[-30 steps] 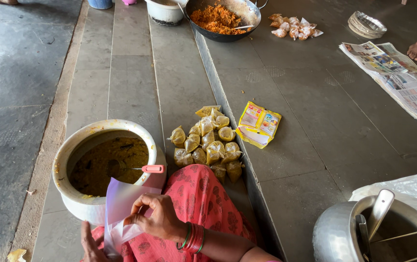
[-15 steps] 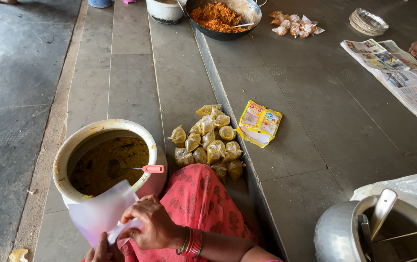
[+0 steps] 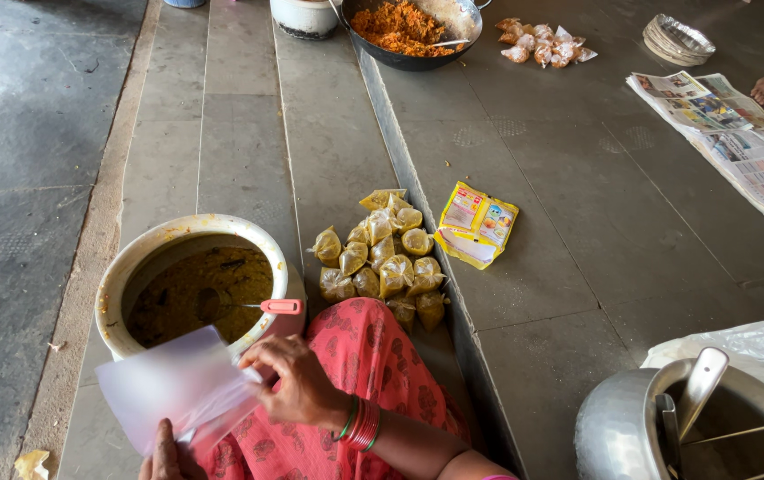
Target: The person sits on the floor and fills small clear plastic bags with a yellow cooked food mixture from a large pot using a long-handled ladle. She opens each bag, spoons the mixture in, ties the bag closed, and places the finished bags in a pile beside her, repeating the cycle.
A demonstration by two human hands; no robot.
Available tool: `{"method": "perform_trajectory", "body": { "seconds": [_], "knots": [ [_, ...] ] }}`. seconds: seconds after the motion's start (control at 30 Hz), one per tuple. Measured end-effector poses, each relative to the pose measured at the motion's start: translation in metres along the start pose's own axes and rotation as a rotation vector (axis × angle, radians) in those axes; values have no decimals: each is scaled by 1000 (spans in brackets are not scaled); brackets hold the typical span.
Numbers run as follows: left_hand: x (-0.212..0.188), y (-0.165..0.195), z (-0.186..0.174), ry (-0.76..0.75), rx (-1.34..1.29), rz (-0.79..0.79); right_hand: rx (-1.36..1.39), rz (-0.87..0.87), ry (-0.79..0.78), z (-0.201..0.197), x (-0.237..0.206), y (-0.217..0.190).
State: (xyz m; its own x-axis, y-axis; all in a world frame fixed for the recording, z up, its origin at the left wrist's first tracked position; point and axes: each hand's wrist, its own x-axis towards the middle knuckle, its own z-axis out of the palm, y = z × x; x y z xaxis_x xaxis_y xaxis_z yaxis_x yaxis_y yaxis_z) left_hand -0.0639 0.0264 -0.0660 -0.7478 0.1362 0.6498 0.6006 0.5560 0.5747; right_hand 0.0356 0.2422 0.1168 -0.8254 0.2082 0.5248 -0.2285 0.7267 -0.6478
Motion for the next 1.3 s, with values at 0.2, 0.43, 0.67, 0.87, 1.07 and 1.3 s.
{"method": "perform_trajectory", "body": {
  "seconds": [0.2, 0.43, 0.67, 0.87, 1.07, 1.3],
  "knots": [
    [22, 34, -22, -35, 239, -105, -53, 12, 87, -18, 11, -10],
    [22, 30, -37, -332, -231, -338, 129, 211, 56, -11, 8, -2],
    [5, 14, -29, -448, -899, -1275, 839, 541, -242, -2, -5, 42],
    [16, 21, -28, -452, -990, -1250, 1844, 713, -448, 2, -6, 73],
    [15, 6, -25, -405, -1079, -1077, 2084, 723, -140, 12, -3, 56],
    [9, 69, -44, -209, -753, -594, 1113, 355, -167, -10, -2, 18]
  ]
}}
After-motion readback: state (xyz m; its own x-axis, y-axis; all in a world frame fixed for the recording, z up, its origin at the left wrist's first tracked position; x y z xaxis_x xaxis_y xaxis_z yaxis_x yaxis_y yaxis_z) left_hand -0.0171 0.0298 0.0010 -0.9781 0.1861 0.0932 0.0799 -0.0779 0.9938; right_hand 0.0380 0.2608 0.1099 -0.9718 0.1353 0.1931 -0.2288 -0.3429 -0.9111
